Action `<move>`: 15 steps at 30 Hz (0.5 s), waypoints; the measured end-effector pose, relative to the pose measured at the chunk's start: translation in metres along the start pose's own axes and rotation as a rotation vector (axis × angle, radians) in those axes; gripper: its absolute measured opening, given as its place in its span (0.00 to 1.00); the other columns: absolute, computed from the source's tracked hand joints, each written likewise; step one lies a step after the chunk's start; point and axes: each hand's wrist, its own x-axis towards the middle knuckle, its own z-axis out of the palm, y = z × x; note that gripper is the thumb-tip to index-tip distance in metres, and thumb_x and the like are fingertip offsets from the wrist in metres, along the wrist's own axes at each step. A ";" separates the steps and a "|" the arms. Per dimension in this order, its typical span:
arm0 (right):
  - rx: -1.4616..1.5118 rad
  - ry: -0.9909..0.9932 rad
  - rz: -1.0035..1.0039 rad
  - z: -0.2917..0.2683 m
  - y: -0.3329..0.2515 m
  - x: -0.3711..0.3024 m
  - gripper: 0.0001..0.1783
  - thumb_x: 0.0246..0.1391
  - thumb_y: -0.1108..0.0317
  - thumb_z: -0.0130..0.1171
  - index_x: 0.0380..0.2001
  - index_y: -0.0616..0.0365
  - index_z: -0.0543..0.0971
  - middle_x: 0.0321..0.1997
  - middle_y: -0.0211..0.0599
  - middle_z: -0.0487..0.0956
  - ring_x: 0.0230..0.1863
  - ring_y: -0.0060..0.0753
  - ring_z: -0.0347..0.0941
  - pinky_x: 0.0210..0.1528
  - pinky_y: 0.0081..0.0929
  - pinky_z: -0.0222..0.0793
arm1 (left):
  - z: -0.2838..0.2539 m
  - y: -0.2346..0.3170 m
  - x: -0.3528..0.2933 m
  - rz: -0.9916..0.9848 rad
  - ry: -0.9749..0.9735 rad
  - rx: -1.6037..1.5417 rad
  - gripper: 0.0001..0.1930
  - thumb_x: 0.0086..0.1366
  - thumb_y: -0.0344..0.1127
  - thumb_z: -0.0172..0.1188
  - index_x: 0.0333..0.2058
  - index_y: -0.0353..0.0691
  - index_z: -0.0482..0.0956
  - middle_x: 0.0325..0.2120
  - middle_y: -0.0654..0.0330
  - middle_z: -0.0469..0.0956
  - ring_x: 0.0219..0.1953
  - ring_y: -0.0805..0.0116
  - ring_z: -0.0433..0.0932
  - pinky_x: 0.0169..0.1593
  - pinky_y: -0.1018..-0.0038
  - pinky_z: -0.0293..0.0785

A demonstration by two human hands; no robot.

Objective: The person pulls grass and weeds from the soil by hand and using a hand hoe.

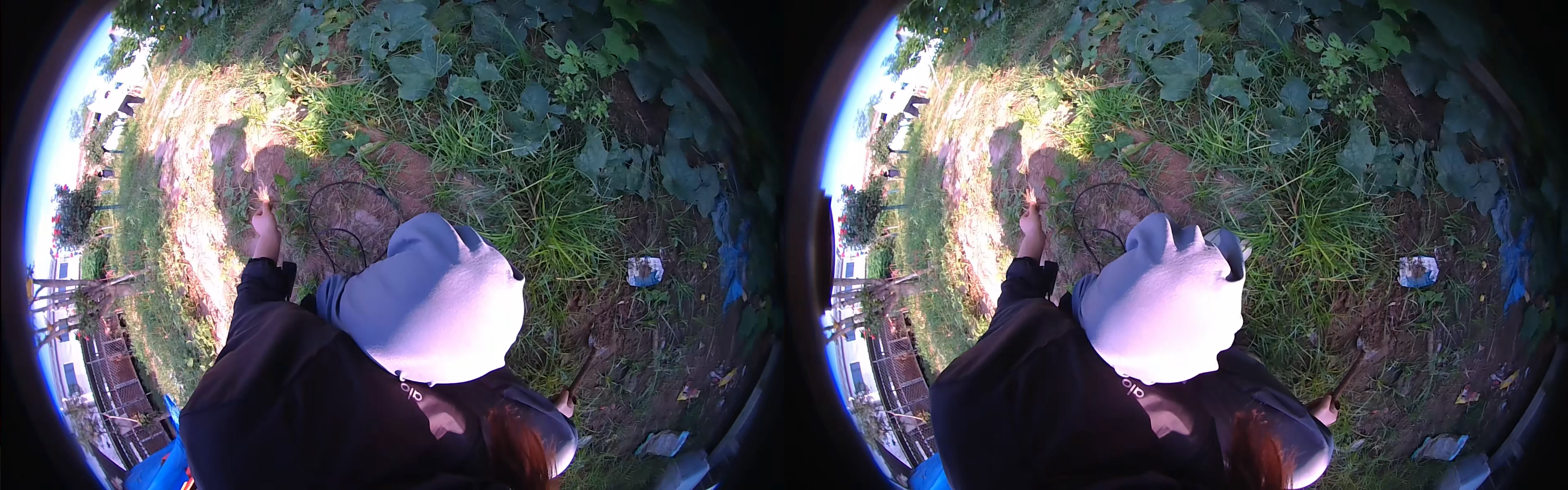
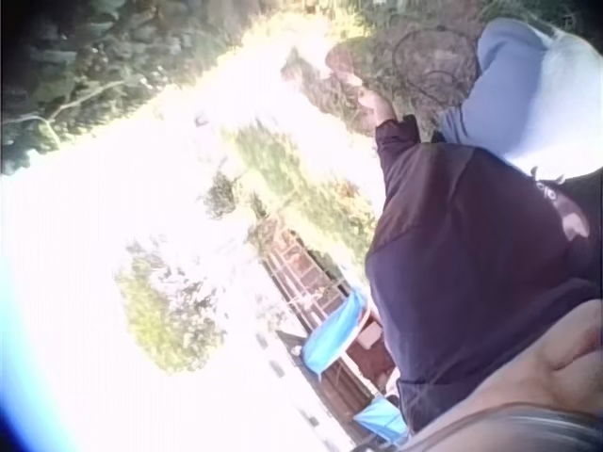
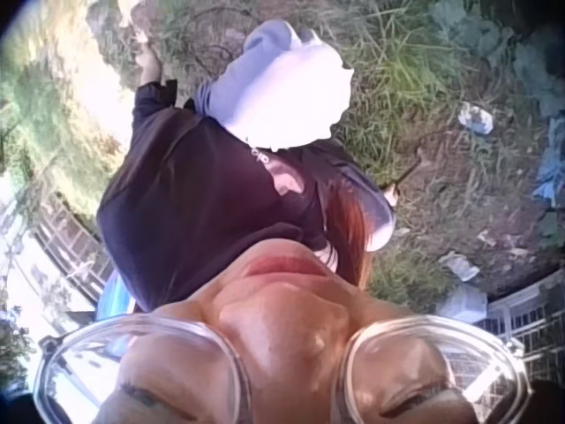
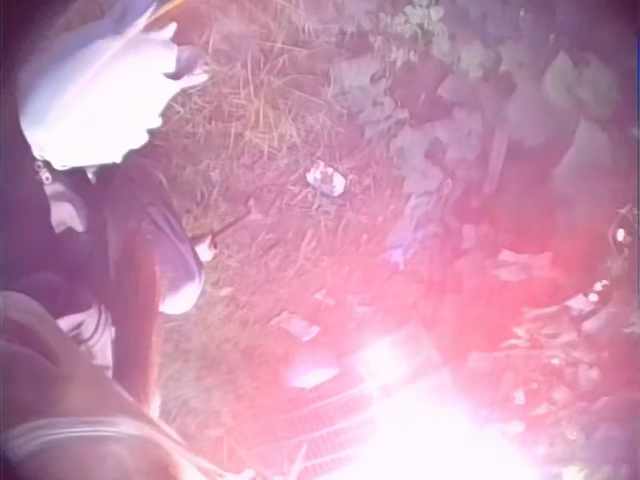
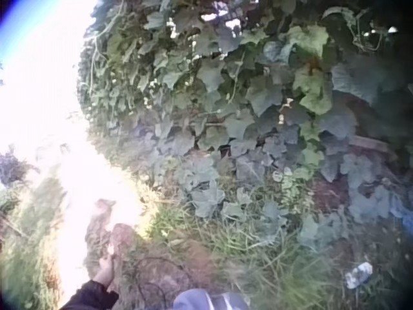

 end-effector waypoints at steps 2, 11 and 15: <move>-0.040 -0.018 0.019 -0.001 -0.011 -0.003 0.15 0.45 0.59 0.54 0.12 0.56 0.69 0.08 0.30 0.66 0.10 0.24 0.62 0.14 0.27 0.56 | 0.008 0.003 0.000 0.275 -0.099 0.227 0.18 0.55 0.51 0.62 0.32 0.40 0.78 0.24 0.61 0.78 0.28 0.70 0.76 0.36 0.70 0.70; 0.169 0.086 0.113 0.011 -0.017 -0.005 0.10 0.47 0.63 0.61 0.22 0.59 0.77 0.10 0.29 0.69 0.09 0.22 0.63 0.13 0.23 0.56 | 0.081 0.080 0.002 0.477 -0.168 1.059 0.39 0.55 0.52 0.59 0.60 0.39 0.57 0.55 0.45 0.62 0.57 0.44 0.62 0.56 0.54 0.62; -0.027 0.216 0.147 -0.023 -0.014 -0.010 0.18 0.35 0.66 0.64 0.34 0.60 0.80 0.22 0.35 0.78 0.25 0.25 0.75 0.30 0.24 0.70 | 0.206 0.151 -0.088 1.111 -0.578 0.465 0.29 0.61 0.41 0.55 0.60 0.43 0.60 0.55 0.46 0.62 0.57 0.49 0.63 0.58 0.56 0.59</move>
